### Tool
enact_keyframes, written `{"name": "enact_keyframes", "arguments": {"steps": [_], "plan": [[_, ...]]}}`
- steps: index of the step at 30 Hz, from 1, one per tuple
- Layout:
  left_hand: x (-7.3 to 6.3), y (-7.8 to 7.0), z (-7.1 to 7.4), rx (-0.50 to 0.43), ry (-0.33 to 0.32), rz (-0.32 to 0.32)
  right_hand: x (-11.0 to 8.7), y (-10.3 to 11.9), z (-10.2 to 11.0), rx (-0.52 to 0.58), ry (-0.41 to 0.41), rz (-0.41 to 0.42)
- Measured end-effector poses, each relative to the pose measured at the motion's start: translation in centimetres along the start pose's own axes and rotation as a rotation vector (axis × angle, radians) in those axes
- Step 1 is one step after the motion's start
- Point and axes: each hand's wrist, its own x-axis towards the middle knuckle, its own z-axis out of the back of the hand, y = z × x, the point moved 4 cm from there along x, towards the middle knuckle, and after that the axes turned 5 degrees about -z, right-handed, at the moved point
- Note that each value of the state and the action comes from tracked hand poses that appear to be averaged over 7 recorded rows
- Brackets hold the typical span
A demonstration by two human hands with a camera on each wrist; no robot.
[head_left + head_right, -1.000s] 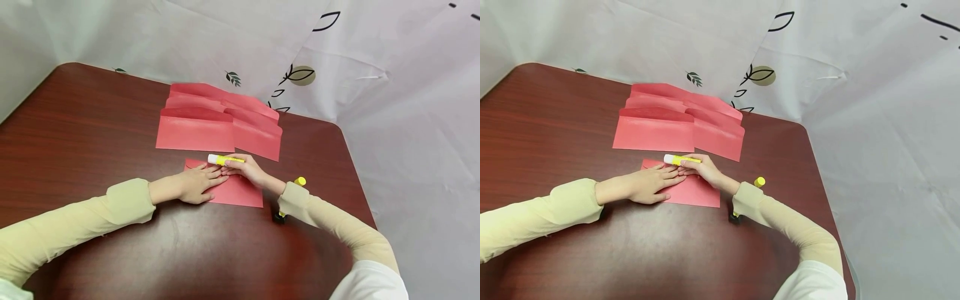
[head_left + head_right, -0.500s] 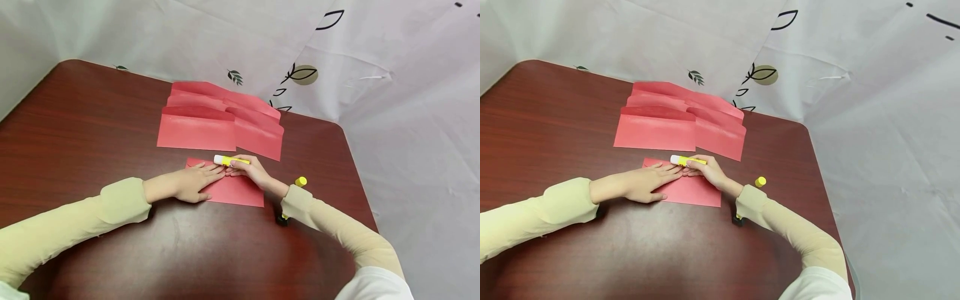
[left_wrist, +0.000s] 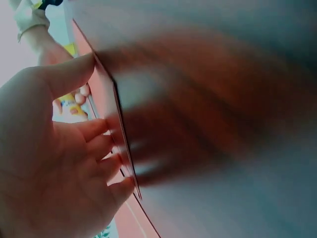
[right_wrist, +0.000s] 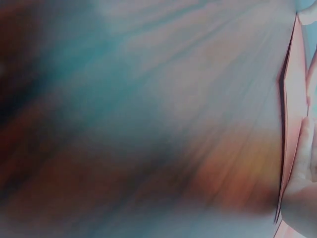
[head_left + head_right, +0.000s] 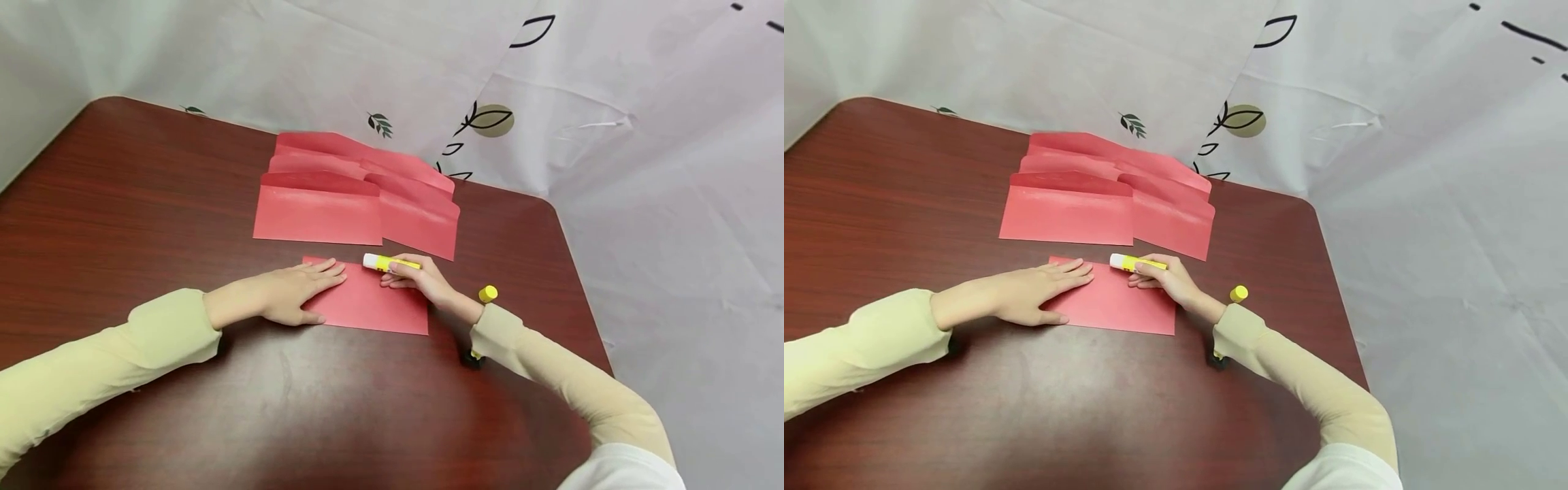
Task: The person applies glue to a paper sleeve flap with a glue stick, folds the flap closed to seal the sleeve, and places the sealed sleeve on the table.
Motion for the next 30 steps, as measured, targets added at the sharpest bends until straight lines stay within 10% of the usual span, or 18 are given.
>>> {"name": "enact_keyframes", "arguments": {"steps": [14,30], "plan": [[-1.5,0.8,0.8,0.040,-0.022,0.024,-0.9,-0.4,2.1,0.006,-0.077,-0.037],[-3.4,0.9,0.3,0.252,-0.192,0.119,-1.3,-0.6,3.4,0.032,-0.171,-0.110]]}}
